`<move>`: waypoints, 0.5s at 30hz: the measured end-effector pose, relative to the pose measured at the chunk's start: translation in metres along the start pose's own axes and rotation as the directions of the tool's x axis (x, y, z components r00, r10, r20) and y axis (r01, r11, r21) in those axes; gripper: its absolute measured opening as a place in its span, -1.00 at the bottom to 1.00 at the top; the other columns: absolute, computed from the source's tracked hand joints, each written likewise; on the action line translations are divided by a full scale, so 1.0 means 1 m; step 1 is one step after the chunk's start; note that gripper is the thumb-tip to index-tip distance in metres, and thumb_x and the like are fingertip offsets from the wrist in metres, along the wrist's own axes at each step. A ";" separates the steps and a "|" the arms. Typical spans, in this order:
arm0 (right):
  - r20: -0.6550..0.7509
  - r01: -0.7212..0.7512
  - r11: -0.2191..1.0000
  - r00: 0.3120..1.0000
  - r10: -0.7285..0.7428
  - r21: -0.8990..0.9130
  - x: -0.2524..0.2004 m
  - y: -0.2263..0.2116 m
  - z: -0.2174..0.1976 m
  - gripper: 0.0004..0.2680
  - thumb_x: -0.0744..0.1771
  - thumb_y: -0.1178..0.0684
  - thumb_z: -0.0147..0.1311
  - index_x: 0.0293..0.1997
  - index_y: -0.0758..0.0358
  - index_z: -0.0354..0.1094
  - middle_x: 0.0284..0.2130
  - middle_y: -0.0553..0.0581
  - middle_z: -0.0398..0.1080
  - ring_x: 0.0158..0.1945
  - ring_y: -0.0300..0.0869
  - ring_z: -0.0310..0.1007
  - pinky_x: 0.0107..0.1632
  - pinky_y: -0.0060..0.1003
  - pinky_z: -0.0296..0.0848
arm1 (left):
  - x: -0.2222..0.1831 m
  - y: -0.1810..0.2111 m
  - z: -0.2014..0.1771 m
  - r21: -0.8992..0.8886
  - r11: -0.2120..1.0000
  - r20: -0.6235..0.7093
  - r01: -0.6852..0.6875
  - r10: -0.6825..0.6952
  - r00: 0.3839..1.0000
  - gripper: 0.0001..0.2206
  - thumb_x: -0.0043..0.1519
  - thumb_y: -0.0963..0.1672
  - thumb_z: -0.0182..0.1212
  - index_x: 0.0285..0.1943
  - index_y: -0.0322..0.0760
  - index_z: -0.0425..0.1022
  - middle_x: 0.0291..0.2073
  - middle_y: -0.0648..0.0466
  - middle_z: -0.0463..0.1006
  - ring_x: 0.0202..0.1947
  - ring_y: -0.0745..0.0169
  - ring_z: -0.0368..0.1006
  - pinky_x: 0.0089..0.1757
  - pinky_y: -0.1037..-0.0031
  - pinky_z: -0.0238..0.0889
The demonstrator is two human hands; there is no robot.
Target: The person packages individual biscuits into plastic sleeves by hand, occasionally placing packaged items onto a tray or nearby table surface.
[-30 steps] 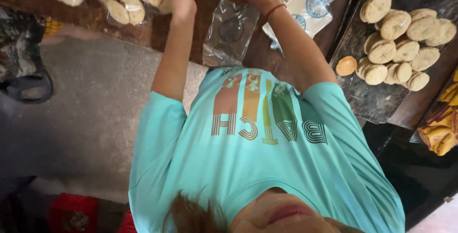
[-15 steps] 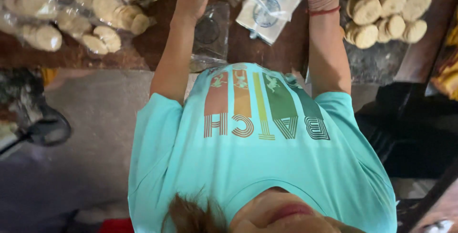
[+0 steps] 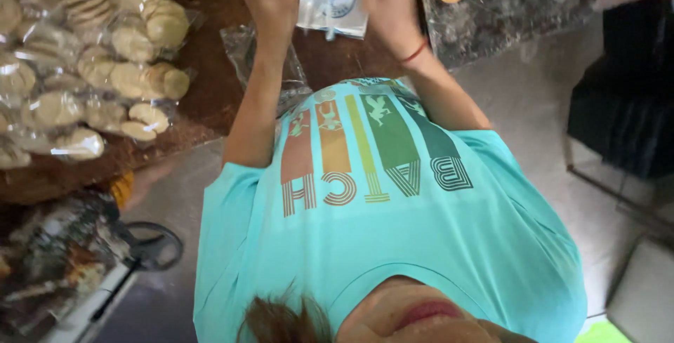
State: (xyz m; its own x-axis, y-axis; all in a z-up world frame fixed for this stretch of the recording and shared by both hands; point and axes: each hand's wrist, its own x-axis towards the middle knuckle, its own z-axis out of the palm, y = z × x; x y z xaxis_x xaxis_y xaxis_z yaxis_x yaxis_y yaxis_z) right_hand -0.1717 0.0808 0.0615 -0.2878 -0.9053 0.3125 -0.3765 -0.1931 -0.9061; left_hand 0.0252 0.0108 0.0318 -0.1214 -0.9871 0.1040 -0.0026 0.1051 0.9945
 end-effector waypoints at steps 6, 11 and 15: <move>0.318 0.125 0.990 0.943 -0.099 -0.061 -0.008 -0.034 -0.002 -0.85 0.39 0.17 0.31 0.03 0.24 0.44 -0.10 0.13 0.48 0.04 0.04 0.41 0.12 -0.10 0.36 | -0.036 0.001 0.014 -0.562 0.643 0.349 0.520 -0.385 0.854 -0.67 0.29 -0.16 0.38 0.20 -0.38 0.47 -0.29 0.07 0.65 -0.34 0.44 0.50 -0.32 0.60 0.30; 0.357 0.198 0.977 0.920 -0.160 -0.075 -0.010 -0.031 -0.007 -0.82 0.41 0.21 0.26 0.12 0.29 0.42 -0.02 0.20 0.47 0.09 0.10 0.41 0.15 -0.12 0.36 | -0.038 -0.001 0.007 -0.550 0.751 0.294 0.365 -0.235 0.927 -0.60 0.35 -0.21 0.42 0.33 -0.41 0.42 -0.33 0.10 0.58 -0.37 0.44 0.42 -0.31 0.59 0.27; 0.300 -0.028 0.990 0.954 -0.014 0.136 -0.020 0.002 -0.001 -0.91 0.40 0.28 0.10 -0.01 0.32 0.41 -0.06 0.22 0.49 0.04 0.05 0.45 0.13 -0.16 0.43 | -0.039 0.005 0.004 -0.429 0.850 0.298 0.304 -0.185 0.936 -0.61 0.31 -0.23 0.45 0.28 -0.40 0.40 -0.19 0.13 0.58 -0.24 0.42 0.47 -0.17 0.55 0.40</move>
State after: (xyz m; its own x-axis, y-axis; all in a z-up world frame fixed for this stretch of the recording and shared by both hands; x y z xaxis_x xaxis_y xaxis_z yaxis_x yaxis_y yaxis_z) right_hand -0.1671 0.0989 0.0536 -0.0052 -0.9742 0.2254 -0.2450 -0.2173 -0.9449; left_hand 0.0264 0.0504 0.0326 -0.4094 -0.9078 -0.0908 0.3867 -0.2628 0.8840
